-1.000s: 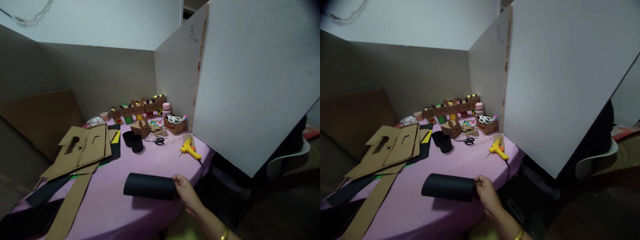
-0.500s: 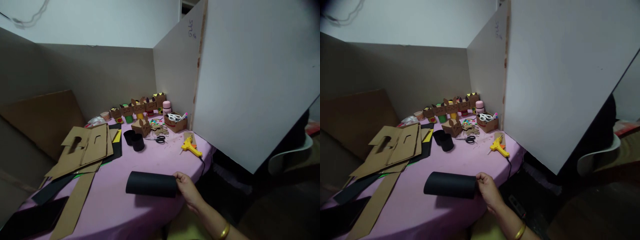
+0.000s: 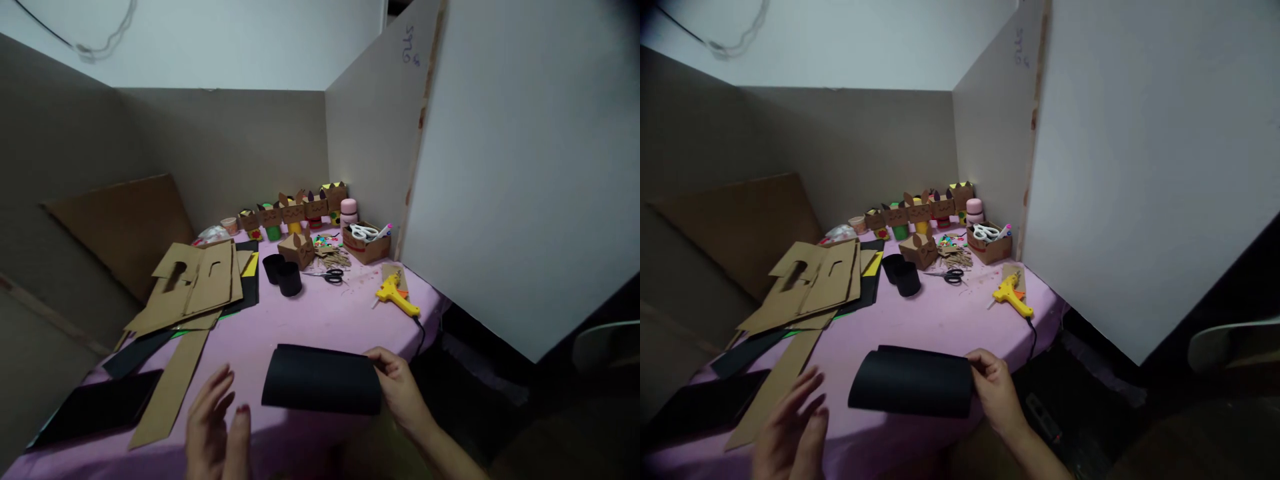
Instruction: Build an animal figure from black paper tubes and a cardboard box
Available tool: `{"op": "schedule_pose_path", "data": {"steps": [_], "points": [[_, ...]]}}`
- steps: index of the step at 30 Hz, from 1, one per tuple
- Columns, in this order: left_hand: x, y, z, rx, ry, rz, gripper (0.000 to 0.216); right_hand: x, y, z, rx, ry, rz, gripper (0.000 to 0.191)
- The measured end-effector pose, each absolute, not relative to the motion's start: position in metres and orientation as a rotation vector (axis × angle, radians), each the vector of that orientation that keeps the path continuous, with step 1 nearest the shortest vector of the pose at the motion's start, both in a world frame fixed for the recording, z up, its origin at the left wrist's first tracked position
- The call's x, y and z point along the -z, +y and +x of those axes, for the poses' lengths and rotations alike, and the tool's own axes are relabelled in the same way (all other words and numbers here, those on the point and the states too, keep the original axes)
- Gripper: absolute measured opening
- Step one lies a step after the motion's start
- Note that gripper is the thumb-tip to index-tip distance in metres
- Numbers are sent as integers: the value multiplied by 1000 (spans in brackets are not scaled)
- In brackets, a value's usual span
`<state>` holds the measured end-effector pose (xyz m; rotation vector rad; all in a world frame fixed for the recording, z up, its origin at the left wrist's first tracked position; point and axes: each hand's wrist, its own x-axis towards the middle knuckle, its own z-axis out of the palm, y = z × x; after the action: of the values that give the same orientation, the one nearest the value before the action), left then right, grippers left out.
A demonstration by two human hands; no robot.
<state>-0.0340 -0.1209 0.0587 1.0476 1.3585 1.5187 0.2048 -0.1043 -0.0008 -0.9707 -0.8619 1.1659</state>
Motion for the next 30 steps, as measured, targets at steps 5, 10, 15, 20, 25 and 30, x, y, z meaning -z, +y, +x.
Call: {"op": "schedule_pose_path", "data": {"steps": [5, 10, 15, 20, 25, 30], "points": [[-44, -99, -22, -1221, 1205, 632, 65, -2, -116, 210, -1061, -1074, -971, 9], [-46, -110, -19, -1063, 1122, 336, 46, 1, -118, 210, -924, -1234, -992, 16], [-48, -111, -18, -1118, 1126, 370, 41, 5, -117, 208, -932, -1228, -1022, 15], [-45, -106, -16, -1117, 1261, 419, 35, 2, -119, 205, -962, -1067, -1144, 25], [-43, -106, -16, -1201, 1312, 378, 30, 3, -132, 210, -896, -1152, -1172, 27], [-43, -108, -18, -1198, 1318, 342, 20, 10, -146, 216, -556, -1579, -1159, 41]]}}
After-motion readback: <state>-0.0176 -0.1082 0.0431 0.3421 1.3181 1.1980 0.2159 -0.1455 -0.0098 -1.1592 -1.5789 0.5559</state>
